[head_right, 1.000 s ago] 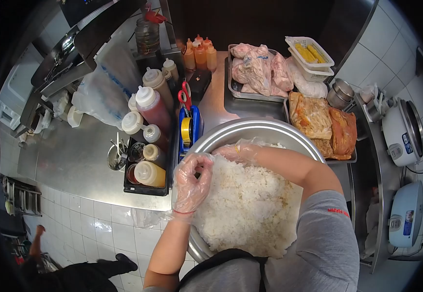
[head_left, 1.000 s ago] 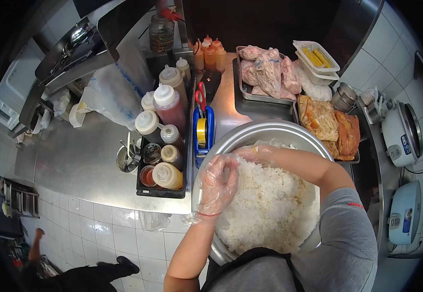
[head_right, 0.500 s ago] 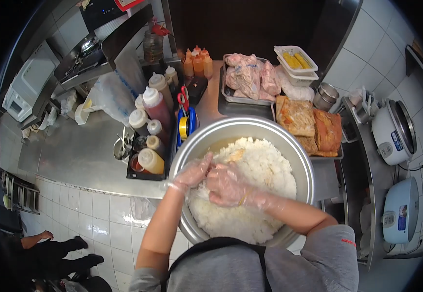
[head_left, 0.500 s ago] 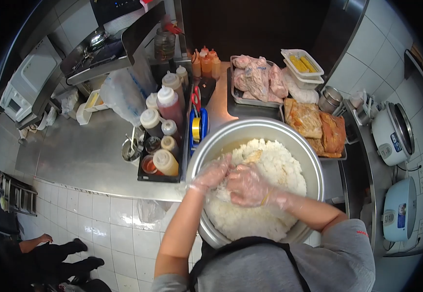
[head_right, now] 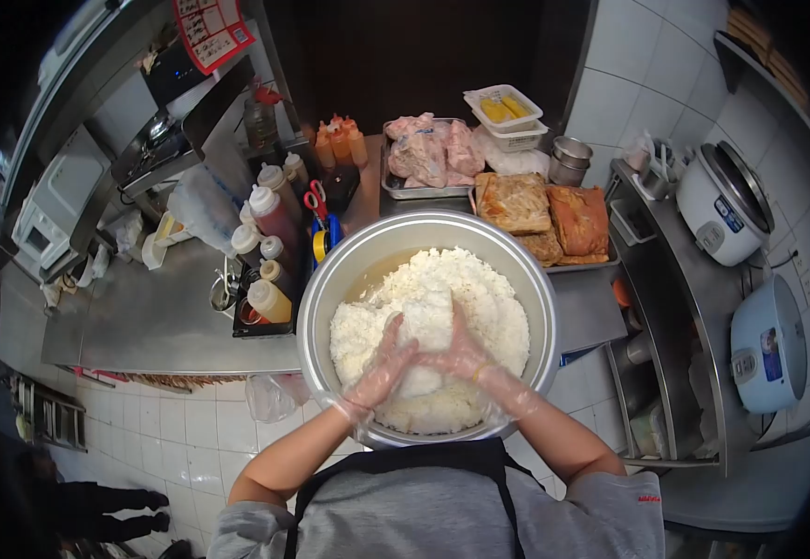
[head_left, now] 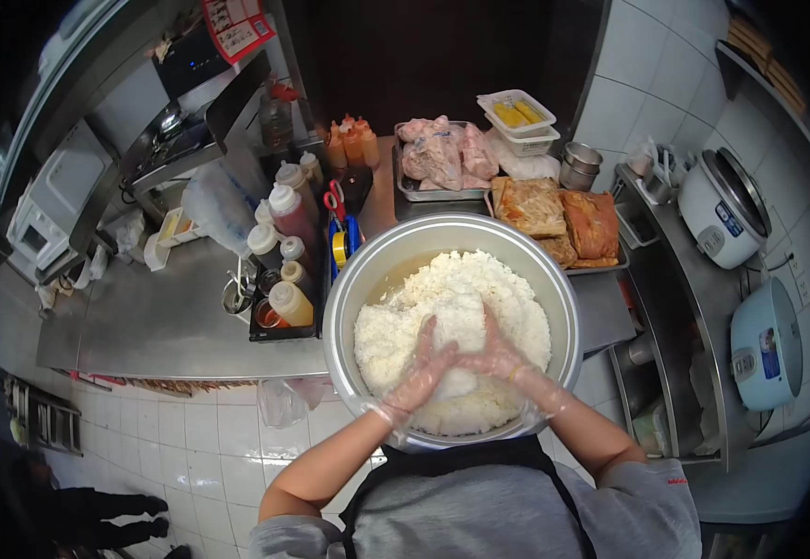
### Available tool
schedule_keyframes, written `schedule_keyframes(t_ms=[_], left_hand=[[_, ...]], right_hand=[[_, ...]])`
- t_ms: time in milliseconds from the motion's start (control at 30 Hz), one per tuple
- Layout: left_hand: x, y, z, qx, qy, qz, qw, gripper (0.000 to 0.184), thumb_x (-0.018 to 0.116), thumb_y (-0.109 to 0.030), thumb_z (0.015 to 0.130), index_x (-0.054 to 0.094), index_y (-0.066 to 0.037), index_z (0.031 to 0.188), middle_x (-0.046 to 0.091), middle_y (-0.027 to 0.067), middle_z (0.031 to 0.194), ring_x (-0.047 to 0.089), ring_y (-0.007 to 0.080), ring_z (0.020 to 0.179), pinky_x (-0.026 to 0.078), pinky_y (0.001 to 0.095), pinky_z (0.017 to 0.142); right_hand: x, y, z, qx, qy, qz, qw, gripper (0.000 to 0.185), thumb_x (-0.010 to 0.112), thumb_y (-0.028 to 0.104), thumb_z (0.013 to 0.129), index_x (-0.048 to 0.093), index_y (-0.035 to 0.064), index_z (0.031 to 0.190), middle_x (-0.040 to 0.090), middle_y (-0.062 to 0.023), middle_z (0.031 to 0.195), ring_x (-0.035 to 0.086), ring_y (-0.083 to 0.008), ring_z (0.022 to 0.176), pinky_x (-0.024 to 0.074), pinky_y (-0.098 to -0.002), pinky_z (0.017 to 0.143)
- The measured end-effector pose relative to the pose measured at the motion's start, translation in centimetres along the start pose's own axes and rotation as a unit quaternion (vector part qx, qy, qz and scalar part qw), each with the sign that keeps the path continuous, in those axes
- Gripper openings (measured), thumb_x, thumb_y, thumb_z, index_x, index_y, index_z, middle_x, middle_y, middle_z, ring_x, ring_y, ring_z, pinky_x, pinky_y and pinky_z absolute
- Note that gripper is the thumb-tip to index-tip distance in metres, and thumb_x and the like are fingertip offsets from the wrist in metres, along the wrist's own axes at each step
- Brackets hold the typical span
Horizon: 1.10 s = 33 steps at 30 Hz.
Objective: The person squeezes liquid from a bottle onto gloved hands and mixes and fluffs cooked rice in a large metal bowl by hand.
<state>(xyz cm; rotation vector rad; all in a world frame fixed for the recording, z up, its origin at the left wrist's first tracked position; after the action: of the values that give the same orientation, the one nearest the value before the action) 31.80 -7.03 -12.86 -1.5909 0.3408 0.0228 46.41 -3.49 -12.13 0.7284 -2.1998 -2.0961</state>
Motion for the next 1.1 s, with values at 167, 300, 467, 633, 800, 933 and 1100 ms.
schedule_keyframes(t_ms=[167, 300, 467, 633, 800, 933, 1100], left_hand=[[1.2, 0.1, 0.8, 0.006, -0.014, -0.019, 1.000, 0.095, 0.067, -0.036, 0.087, 0.006, 0.003, 0.149, 0.025, 0.0265, 0.149, 0.028, 0.0317, 0.139, 0.025, 0.0351, 0.113], [1.1, -0.9, 1.9, 0.027, 0.024, -0.073, 0.997, 0.097, 0.075, -0.021, 0.083, 0.008, -0.009, 0.152, 0.036, 0.0182, 0.145, 0.039, 0.0247, 0.131, 0.037, 0.0337, 0.106], [1.8, -1.5, 2.2, 0.057, 0.055, -0.093, 0.992, 0.086, 0.072, -0.022, 0.086, 0.016, -0.011, 0.150, 0.040, 0.0164, 0.141, 0.041, 0.0227, 0.128, 0.038, 0.0335, 0.104], [2.1, -2.1, 2.7, 0.142, -0.022, 0.013, 0.990, 0.054, 0.064, -0.022, 0.092, 0.039, -0.009, 0.138, 0.050, 0.0127, 0.132, 0.046, 0.0189, 0.120, 0.040, 0.0316, 0.099], [0.4, -2.2, 3.7, 0.175, -0.061, 0.093, 0.978, 0.032, 0.059, -0.022, 0.094, 0.054, -0.006, 0.121, 0.062, 0.0168, 0.103, 0.060, 0.0254, 0.091, 0.047, 0.0358, 0.082], [-0.8, -3.0, 4.2, 0.165, -0.107, 0.170, 0.966, 0.028, 0.057, -0.024, 0.093, 0.062, -0.001, 0.109, 0.067, 0.0215, 0.086, 0.066, 0.0323, 0.081, 0.050, 0.0387, 0.072], [-2.1, -3.9, 5.6, 0.191, -0.124, 0.123, 0.966, 0.029, 0.061, -0.025, 0.087, 0.067, 0.002, 0.095, 0.068, 0.0179, 0.080, 0.066, 0.0336, 0.077, 0.050, 0.0385, 0.073]], right_hand=[[-1.3, -1.1, 0.5, 0.000, 0.049, 0.136, 0.990, 0.117, 0.088, 0.027, 0.064, 0.012, -0.0024, 0.148, 0.036, -0.0222, 0.143, 0.038, -0.0277, 0.133, 0.0338, -0.0369, 0.109], [-0.8, -0.9, 0.9, -0.083, 0.067, 0.193, 0.975, 0.109, 0.084, 0.021, 0.068, 0.015, 0.0022, 0.149, 0.038, -0.0190, 0.143, 0.041, -0.0255, 0.131, 0.0343, -0.0358, 0.109], [-0.9, -1.4, 0.4, -0.026, 0.026, 0.237, 0.971, 0.091, 0.076, 0.023, 0.079, 0.021, 0.0008, 0.148, 0.043, -0.0177, 0.140, 0.045, -0.0235, 0.126, 0.0353, -0.0339, 0.106], [-1.3, -3.9, 1.4, 0.000, -0.090, 0.146, 0.985, 0.069, 0.066, 0.033, 0.089, 0.036, -0.0018, 0.140, 0.053, -0.0153, 0.128, 0.053, -0.0211, 0.114, 0.0423, -0.0323, 0.097], [-2.2, -1.8, 0.2, 0.005, -0.058, 0.129, 0.990, 0.058, 0.057, 0.044, 0.093, 0.053, -0.0027, 0.127, 0.064, -0.0137, 0.110, 0.059, -0.0200, 0.101, 0.0461, -0.0336, 0.089], [-1.9, 0.0, -1.5, 0.047, -0.036, 0.190, 0.980, 0.050, 0.055, 0.042, 0.094, 0.060, -0.0014, 0.118, 0.066, -0.0110, 0.101, 0.060, -0.0185, 0.092, 0.0467, -0.0323, 0.083], [-2.9, -0.6, -0.8, -0.011, -0.089, 0.132, 0.987, 0.038, 0.065, 0.034, 0.085, 0.067, -0.0010, 0.100, 0.067, -0.0089, 0.096, 0.060, -0.0153, 0.086, 0.0467, -0.0320, 0.082]])
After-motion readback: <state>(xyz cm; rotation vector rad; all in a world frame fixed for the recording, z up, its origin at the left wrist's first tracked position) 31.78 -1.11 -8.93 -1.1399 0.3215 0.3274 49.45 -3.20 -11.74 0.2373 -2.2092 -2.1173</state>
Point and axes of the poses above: each hand's wrist, its own z-axis towards the middle knuckle, its own x-axis out of the palm, y = z × x, the point moved 6 cm from there along z, towards the middle knuckle
